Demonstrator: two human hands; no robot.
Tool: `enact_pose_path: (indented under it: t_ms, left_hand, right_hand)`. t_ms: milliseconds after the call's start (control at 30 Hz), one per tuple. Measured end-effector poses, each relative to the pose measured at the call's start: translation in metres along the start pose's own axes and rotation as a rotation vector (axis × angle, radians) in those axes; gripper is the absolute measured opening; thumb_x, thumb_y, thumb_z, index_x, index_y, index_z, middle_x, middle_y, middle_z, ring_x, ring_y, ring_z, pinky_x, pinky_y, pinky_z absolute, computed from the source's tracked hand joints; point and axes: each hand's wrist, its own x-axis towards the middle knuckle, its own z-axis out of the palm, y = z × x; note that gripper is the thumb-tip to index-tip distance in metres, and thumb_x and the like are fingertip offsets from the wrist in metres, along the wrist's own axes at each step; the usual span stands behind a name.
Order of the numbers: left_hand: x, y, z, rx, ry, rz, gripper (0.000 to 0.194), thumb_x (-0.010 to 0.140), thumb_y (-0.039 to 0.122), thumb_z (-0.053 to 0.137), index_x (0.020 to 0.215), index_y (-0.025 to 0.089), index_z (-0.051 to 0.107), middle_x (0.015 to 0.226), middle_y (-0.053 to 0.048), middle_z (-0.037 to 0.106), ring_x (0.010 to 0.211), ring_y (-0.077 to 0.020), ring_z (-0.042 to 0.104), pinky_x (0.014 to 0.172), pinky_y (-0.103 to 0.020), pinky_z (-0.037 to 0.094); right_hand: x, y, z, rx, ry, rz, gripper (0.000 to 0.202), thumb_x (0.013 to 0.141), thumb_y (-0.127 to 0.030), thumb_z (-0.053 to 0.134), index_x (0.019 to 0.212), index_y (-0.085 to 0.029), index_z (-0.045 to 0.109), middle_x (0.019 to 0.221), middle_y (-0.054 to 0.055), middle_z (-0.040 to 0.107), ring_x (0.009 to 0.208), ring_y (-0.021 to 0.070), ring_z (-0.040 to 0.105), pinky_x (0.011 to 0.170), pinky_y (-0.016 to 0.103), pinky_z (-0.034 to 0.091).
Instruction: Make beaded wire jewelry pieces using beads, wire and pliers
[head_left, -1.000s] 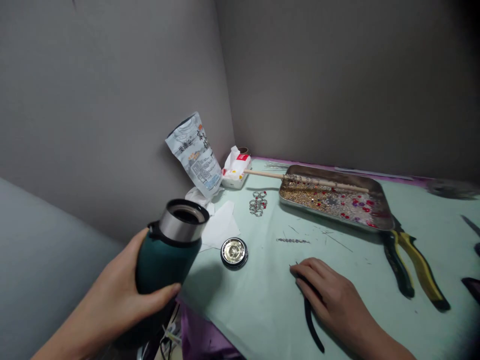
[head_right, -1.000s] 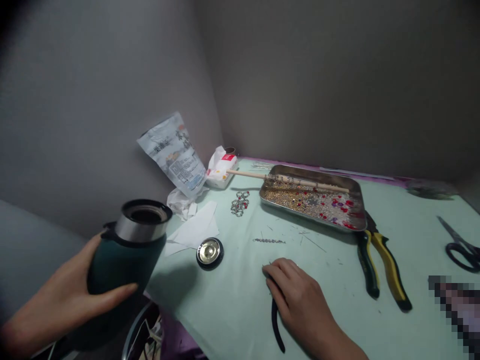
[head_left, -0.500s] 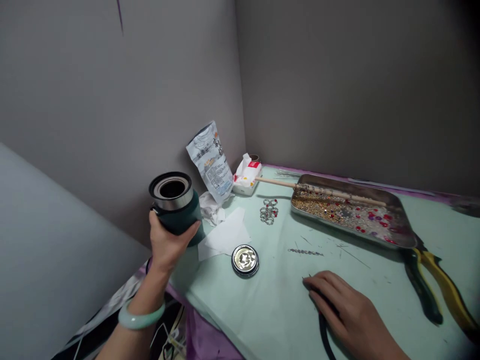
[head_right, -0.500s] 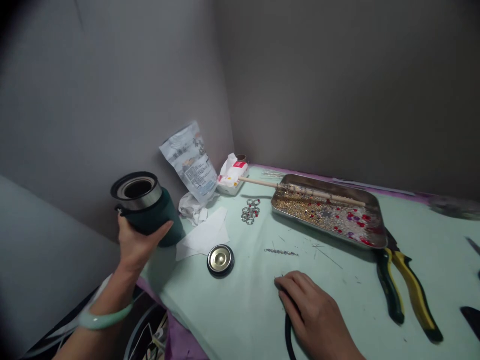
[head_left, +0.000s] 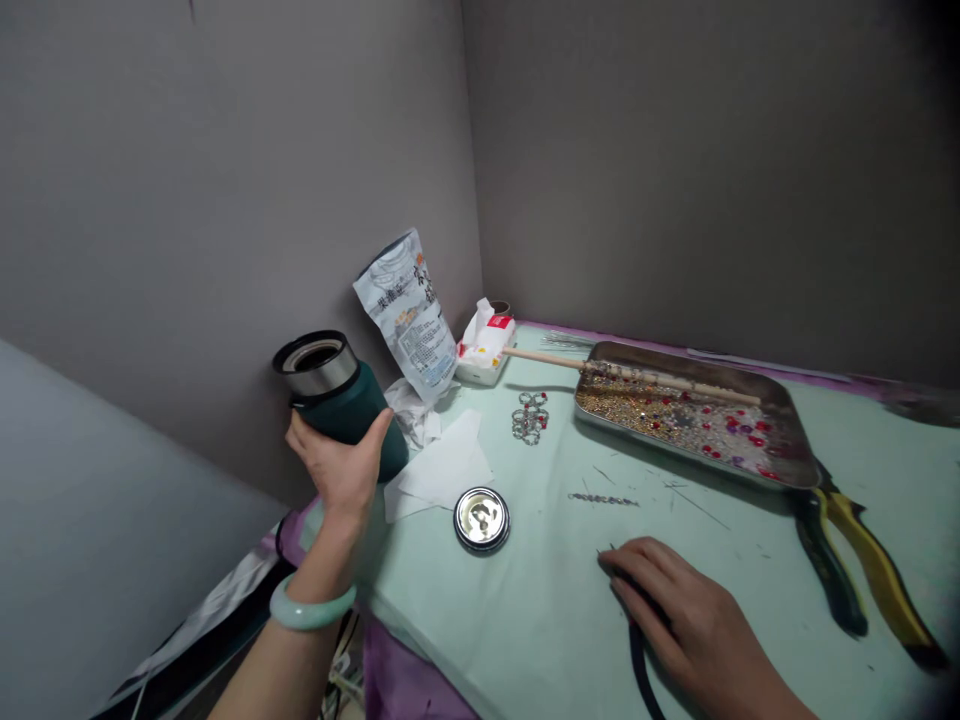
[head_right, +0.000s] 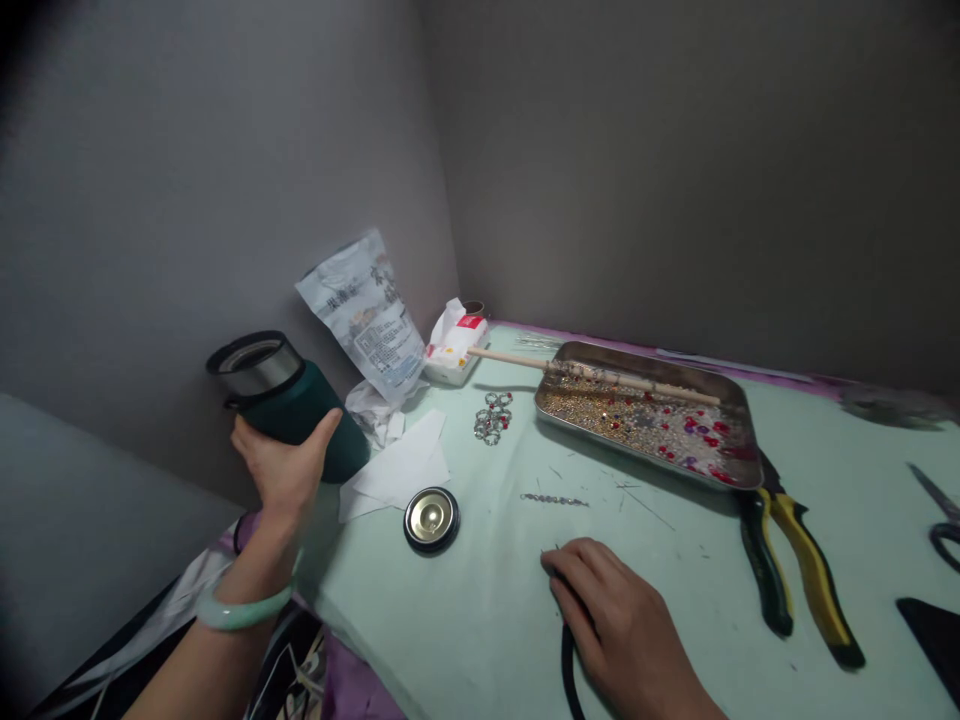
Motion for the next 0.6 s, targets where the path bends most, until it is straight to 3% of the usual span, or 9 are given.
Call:
enact_pose_path:
  t_ms: [200, 333, 367, 433, 467, 533, 600]
  left_hand:
    - [-0.005, -0.001, 0.0, -0.027, -0.01, -0.018, 0.107, 0.054, 0.046, 0.079, 0.138, 0.008, 0.025, 0.135, -0.022, 0.034, 0.131, -0.0336, 0.032, 0.108, -0.047, 0.029]
    - [-0.035, -0.011, -0.024, -0.019, 0.04, 0.093, 0.083, 0.073, 0.044, 0.065, 0.138, 0.011, 0.026, 0.134, -0.018, 0.036, 0.122, -0.0296, 0.043, 0.104, -0.043, 0.036]
    - [-0.046, -0.012, -0.03, -0.013, -0.002, 0.154, 0.075, 0.076, 0.041, 0.062, 0.137, 0.012, 0.028, 0.132, -0.016, 0.04, 0.12, -0.0297, 0.045, 0.103, -0.043, 0.036]
    - [-0.068, -0.014, -0.039, -0.031, -0.241, 0.325, 0.054, 0.079, 0.036, 0.06, 0.125, 0.015, 0.043, 0.117, -0.011, 0.053, 0.111, -0.0282, 0.051, 0.099, -0.043, 0.039]
    - [-0.078, -0.014, -0.041, -0.034, -0.448, 0.41, 0.047, 0.078, 0.035, 0.062, 0.119, 0.017, 0.048, 0.114, -0.01, 0.055, 0.111, -0.0275, 0.05, 0.098, -0.043, 0.039]
    - [-0.092, -0.012, -0.04, -0.062, -0.73, 0.461, 0.055, 0.072, 0.039, 0.069, 0.119, 0.018, 0.049, 0.117, -0.011, 0.055, 0.113, -0.0286, 0.048, 0.096, -0.044, 0.041]
    - [-0.101, -0.009, -0.035, -0.067, -0.894, 0.436, 0.073, 0.064, 0.041, 0.075, 0.127, 0.019, 0.044, 0.124, -0.013, 0.052, 0.116, -0.0307, 0.045, 0.096, -0.046, 0.04]
  right_hand:
    - [0.0, 0.0, 0.001, -0.007, 0.018, 0.002, 0.022, 0.09, -0.024, 0.044, 0.104, -0.022, 0.062, 0.096, 0.008, 0.063, 0.085, 0.0192, 0.064, 0.07, 0.029, 0.053]
    - [0.0, 0.0, 0.001, -0.002, 0.0, 0.0, 0.022, 0.091, -0.022, 0.043, 0.105, -0.022, 0.06, 0.097, 0.008, 0.062, 0.085, 0.0194, 0.062, 0.07, 0.03, 0.052]
    - [-0.001, 0.001, 0.001, 0.001, -0.004, 0.0, 0.022, 0.091, -0.022, 0.043, 0.106, -0.022, 0.06, 0.097, 0.008, 0.062, 0.085, 0.0194, 0.062, 0.07, 0.03, 0.052]
    - [-0.001, 0.001, 0.001, 0.005, -0.01, -0.001, 0.022, 0.091, -0.022, 0.043, 0.106, -0.021, 0.059, 0.098, 0.009, 0.061, 0.086, 0.0195, 0.061, 0.07, 0.031, 0.052]
    - [-0.001, 0.001, 0.001, 0.006, -0.012, -0.001, 0.022, 0.091, -0.021, 0.043, 0.107, -0.021, 0.059, 0.098, 0.009, 0.061, 0.086, 0.0196, 0.061, 0.07, 0.031, 0.052]
    - [-0.001, 0.0, 0.001, 0.009, -0.016, -0.003, 0.022, 0.092, -0.021, 0.043, 0.107, -0.021, 0.058, 0.098, 0.009, 0.06, 0.086, 0.0197, 0.061, 0.07, 0.031, 0.051]
    - [-0.001, -0.001, 0.0, 0.013, -0.026, -0.003, 0.022, 0.092, -0.021, 0.043, 0.107, -0.021, 0.058, 0.098, 0.009, 0.06, 0.086, 0.0197, 0.061, 0.07, 0.031, 0.051]
